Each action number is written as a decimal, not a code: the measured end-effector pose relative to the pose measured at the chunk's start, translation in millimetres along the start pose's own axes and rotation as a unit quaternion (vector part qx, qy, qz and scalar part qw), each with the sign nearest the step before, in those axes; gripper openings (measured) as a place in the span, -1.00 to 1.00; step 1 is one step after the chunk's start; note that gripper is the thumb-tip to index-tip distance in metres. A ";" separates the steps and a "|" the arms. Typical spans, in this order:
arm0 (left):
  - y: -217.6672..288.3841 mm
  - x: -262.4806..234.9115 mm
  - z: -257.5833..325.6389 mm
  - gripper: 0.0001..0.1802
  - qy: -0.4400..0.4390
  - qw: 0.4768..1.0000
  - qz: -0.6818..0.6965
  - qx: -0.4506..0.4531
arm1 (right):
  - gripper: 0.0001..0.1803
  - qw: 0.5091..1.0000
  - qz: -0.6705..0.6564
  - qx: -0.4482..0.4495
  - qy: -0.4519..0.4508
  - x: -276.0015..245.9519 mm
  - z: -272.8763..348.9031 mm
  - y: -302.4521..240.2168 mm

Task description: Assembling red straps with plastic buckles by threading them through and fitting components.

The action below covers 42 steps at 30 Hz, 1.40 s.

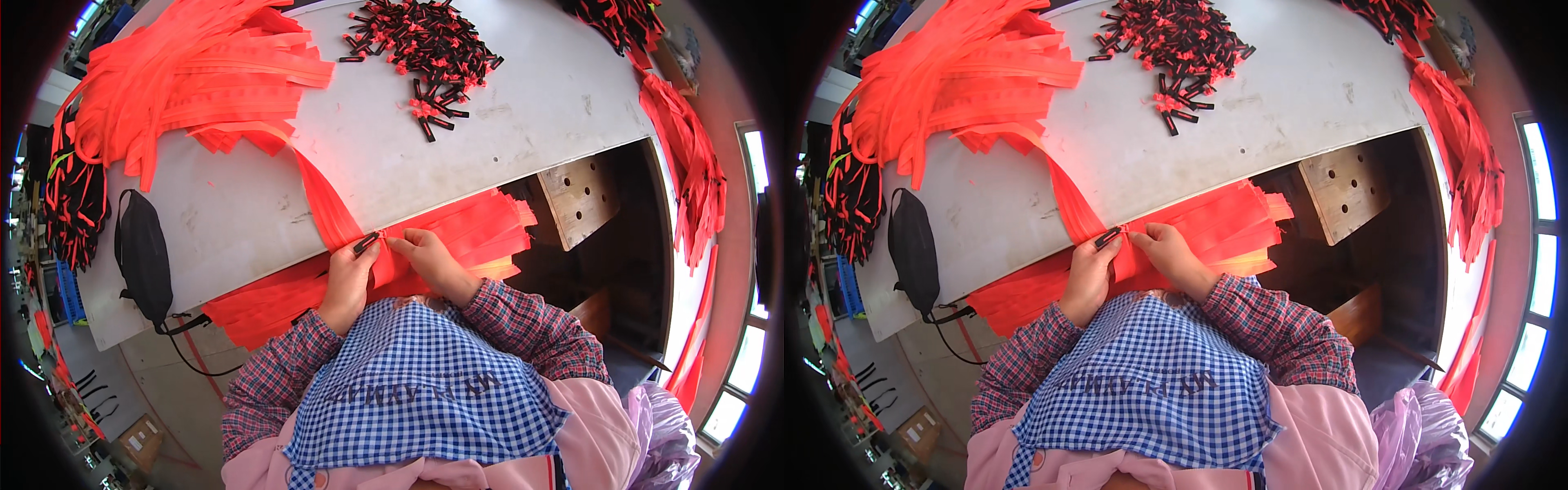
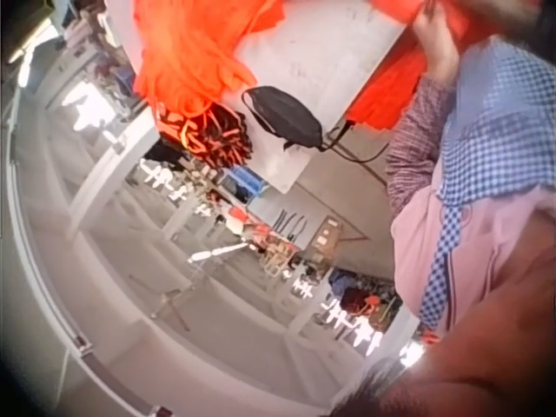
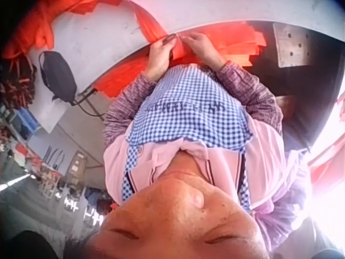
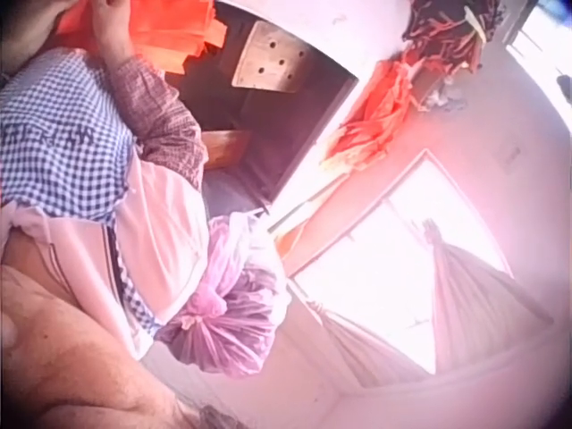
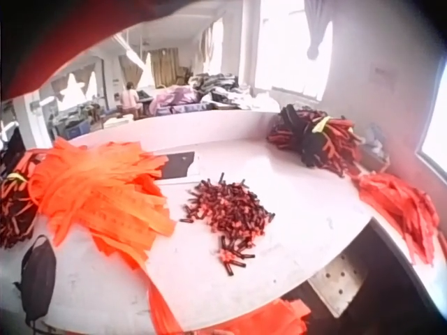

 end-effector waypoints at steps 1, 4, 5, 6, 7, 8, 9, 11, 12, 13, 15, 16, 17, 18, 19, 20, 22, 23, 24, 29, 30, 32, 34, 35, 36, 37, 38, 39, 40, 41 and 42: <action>0.4 0.7 -0.6 -0.80 0.001 1.000 -0.005 0.007 | -0.74 1.000 0.000 -0.008 0.001 -0.7 -0.6 1.5; -3.4 -0.8 -3.8 -0.81 0.020 0.999 -0.038 -0.021 | -0.77 0.999 0.017 -0.037 0.007 -1.8 -5.5 7.6; -3.0 0.3 -5.3 -0.81 0.015 1.000 -0.027 -0.001 | -0.78 0.999 0.004 -0.050 0.010 -1.6 -7.5 9.8; -4.5 1.4 -7.5 -0.82 0.020 1.000 -0.024 0.005 | -0.78 0.998 -0.009 -0.064 0.014 -0.8 -9.4 12.0; -7.9 1.9 -8.8 -0.82 0.029 0.999 -0.026 0.001 | -0.79 0.997 -0.021 -0.078 0.018 -0.4 -10.2 14.3; -8.8 3.9 -11.5 -0.82 0.031 0.999 -0.010 0.023 | -0.79 0.994 -0.037 -0.099 0.030 -0.2 -11.6 14.9; -11.6 5.5 -13.7 -0.83 0.037 0.999 -0.001 0.031 | -0.79 0.991 -0.053 -0.117 0.043 -0.3 -11.8 15.7; -16.6 6.5 -14.3 -0.83 0.053 0.998 0.014 0.042 | -0.78 0.988 -0.068 -0.128 0.050 0.5 -10.1 17.3; -17.8 6.3 -14.3 -0.84 0.060 0.997 0.020 0.048 | -0.78 0.989 -0.067 -0.124 0.045 -0.3 -8.8 17.1; -18.9 7.1 -12.8 -0.84 0.063 0.996 0.024 0.052 | -0.78 0.990 -0.066 -0.119 0.041 -0.6 -6.5 17.1; -17.5 5.3 -10.1 -0.84 0.057 0.997 0.029 0.040 | -0.77 0.993 -0.022 -0.109 0.036 -4.6 -1.8 13.5; -14.4 5.3 -9.1 -0.84 0.052 0.997 0.032 0.049 | -0.77 0.994 -0.006 -0.103 0.035 -6.2 -0.2 11.8; -12.8 5.5 -8.0 -0.83 0.050 0.997 0.033 0.046 | -0.78 0.995 0.009 -0.095 0.037 -7.2 1.3 11.2; -10.1 5.9 -7.2 -0.83 0.044 0.997 0.036 0.053 | -0.78 0.995 0.003 -0.090 0.039 -7.9 1.0 10.7; -9.4 6.6 -6.7 -0.83 0.043 0.997 0.035 0.051 | -0.79 0.996 -0.003 -0.083 0.040 -7.7 0.5 11.5; -10.7 6.4 -7.2 -0.83 0.048 0.998 0.031 0.034 | -0.79 0.996 -0.010 -0.073 0.041 -6.5 -1.0 13.5; -10.8 8.5 -9.3 -0.82 0.046 0.997 0.043 0.052 | -0.80 0.994 -0.040 -0.094 0.039 -2.6 -5.3 15.7; -13.1 8.7 -10.5 -0.82 0.052 0.996 0.046 0.048 | -0.80 0.992 -0.055 -0.103 0.040 -1.6 -7.0 17.7; -14.3 10.1 -12.1 -0.81 0.050 0.996 0.049 0.054 | -0.80 0.990 -0.063 -0.120 0.047 -0.6 -9.1 18.5; -3.4 12.0 -7.3 -0.77 0.050 0.998 0.025 0.001 | -0.79 0.988 0.011 -0.152 0.022 0.2 -2.2 3.9; 9.7 14.1 -0.6 -0.79 0.046 0.998 0.031 0.041 | -0.80 0.980 0.010 -0.197 0.016 2.8 4.5 -8.5; 46.1 17.7 16.8 -0.79 0.017 0.989 0.016 0.145 | -0.81 0.965 0.021 -0.260 -0.021 8.2 22.7 -38.4; 83.8 19.5 41.8 -0.78 -0.005 0.968 -0.026 0.251 | -0.83 0.921 0.061 -0.381 -0.055 22.3 48.2 -73.7; 98.6 17.8 52.3 -0.79 0.002 0.961 -0.057 0.271 | -0.83 0.910 0.074 -0.400 -0.079 29.6 58.3 -88.1; 112.3 15.8 63.3 -0.79 0.002 0.950 -0.084 0.301 | -0.83 0.899 0.087 -0.417 -0.102 36.1 69.5 -100.3; 123.8 14.2 72.3 -0.80 0.005 0.938 -0.107 0.329 | -0.83 0.888 0.100 -0.431 -0.125 43.7 79.4 -110.0; 133.6 13.0 78.6 -0.82 0.013 0.925 -0.126 0.359 | -0.84 0.892 0.049 -0.424 -0.147 50.9 85.7 -117.0; 140.3 12.1 84.0 -0.82 0.019 0.913 -0.147 0.380 | -0.86 0.898 0.012 -0.406 -0.170 58.9 89.0 -121.8; 145.0 11.1 88.2 -0.83 0.027 0.902 -0.163 0.398 | -0.87 0.902 -0.023 -0.386 -0.192 66.4 90.7 -125.4; 148.3 10.8 91.6 -0.84 0.035 0.891 -0.179 0.416 | -0.88 0.904 -0.058 -0.366 -0.213 72.8 91.1 -128.3; 150.1 9.2 93.3 -0.85 0.044 0.892 -0.159 0.422 | -0.88 0.898 -0.027 -0.384 -0.211 78.3 91.0 -133.1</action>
Point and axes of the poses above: each hand's wrist, its own z-axis away from the middle knuckle, its own x-axis out of the palm, y = z × x, the point moved 5 cm from there along -z, towards the middle knuckle, and after that the axes turned 6 degrees about -z, right-handed, at the moved point
